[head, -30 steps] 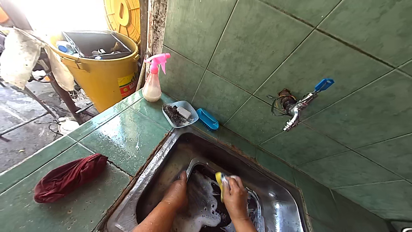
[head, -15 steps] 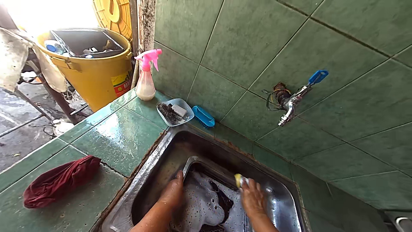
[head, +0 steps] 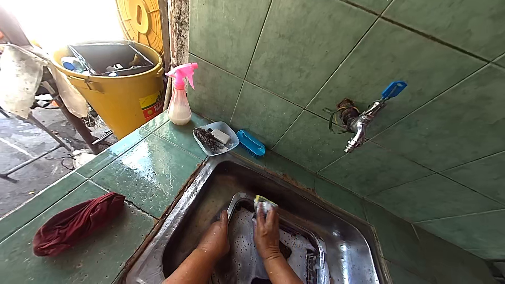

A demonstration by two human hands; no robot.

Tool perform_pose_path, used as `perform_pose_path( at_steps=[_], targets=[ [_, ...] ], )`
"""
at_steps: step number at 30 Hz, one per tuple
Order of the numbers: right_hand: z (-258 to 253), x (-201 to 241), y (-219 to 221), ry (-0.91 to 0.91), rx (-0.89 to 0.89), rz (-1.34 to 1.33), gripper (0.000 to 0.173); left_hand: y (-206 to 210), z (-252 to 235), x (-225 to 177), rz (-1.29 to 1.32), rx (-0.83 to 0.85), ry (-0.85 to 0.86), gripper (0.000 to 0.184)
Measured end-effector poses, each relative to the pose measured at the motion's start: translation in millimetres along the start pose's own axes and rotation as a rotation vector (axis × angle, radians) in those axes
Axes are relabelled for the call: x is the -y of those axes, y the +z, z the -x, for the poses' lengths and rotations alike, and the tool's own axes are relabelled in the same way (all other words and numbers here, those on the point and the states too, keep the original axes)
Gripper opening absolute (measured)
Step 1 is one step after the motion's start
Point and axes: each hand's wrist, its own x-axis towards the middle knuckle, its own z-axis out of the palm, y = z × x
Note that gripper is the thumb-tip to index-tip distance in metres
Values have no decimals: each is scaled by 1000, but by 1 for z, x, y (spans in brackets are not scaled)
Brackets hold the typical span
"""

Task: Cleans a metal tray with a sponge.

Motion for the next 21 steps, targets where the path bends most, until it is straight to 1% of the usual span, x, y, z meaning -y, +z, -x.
perform_pose_path(
  at_steps=[3,5,7,9,11,12,13,15,18,19,20,21],
  targets=[
    [11,-17,8,-314,-72,141,39,0,0,-1,-7,3,-6,94],
    [6,-37,-1,-480,-54,211,32,-2,1,-1,0,-1,0,93],
    [5,-54,-15,-567,6,301,30,-3,1,2,11,5,6,91],
    [12,-71,-33,-556,54,385,32,-3,-1,2,19,16,12,90],
    [26,-87,-51,-461,120,433,32,-5,-2,1,25,24,12,90],
    [34,-91,-60,-378,192,440,33,-5,-2,1,32,25,11,90],
    [41,-93,-69,-270,284,442,32,-5,-2,2,36,23,10,91],
    [43,-87,-86,4,529,448,33,-4,-3,3,36,17,8,93],
    [30,-69,-87,349,753,458,40,-3,-4,1,30,24,-2,97],
    [23,-61,-83,455,778,416,44,-2,-4,1,30,26,-2,98],
    [17,-54,-77,517,762,353,47,-2,-5,2,34,24,-2,98],
    [13,-45,-71,531,732,288,49,-2,-5,2,37,21,-2,97]
  ],
)
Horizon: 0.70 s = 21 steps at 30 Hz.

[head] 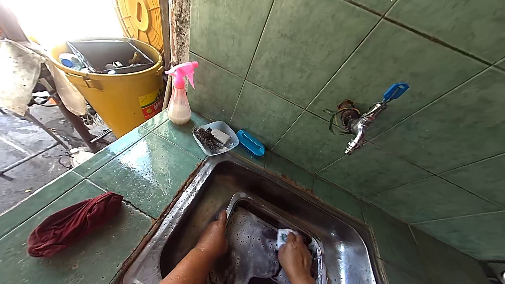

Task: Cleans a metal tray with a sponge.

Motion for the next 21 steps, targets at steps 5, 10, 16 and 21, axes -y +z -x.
perform_pose_path(
  at_steps=[5,10,16,21],
  targets=[
    [-2,81,-3,-196,32,-54,48,0,1,0,9,-18,10,94],
    [-7,136,-8,-363,57,-102,44,1,0,2,15,-44,27,90],
    [2,69,0,-359,36,-22,44,-1,4,-1,-32,-24,-22,96],
    [0,3,-21,-45,214,237,46,1,2,-1,-23,-26,-31,94]
  ],
)
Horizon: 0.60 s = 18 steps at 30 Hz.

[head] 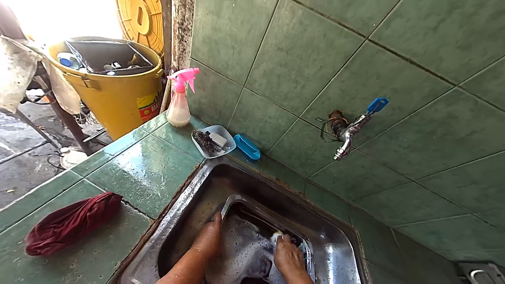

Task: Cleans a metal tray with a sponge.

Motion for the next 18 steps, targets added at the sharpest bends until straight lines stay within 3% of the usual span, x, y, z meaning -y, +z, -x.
perform_pose_path(
  at_steps=[5,8,10,14,18],
  targets=[
    [20,-10,-46,-48,252,159,36,-3,3,-1,18,-11,0,92],
    [34,10,-88,-87,-10,-16,35,-3,2,-2,9,-10,-4,93],
    [29,42,-94,-157,-212,-125,44,-2,2,-1,-1,-12,1,92],
    [-12,99,-62,-221,-256,-32,64,-2,2,-2,-7,-17,-2,88],
    [-19,74,-59,-102,-180,-47,56,-2,2,1,-2,-9,11,87]
  ],
)
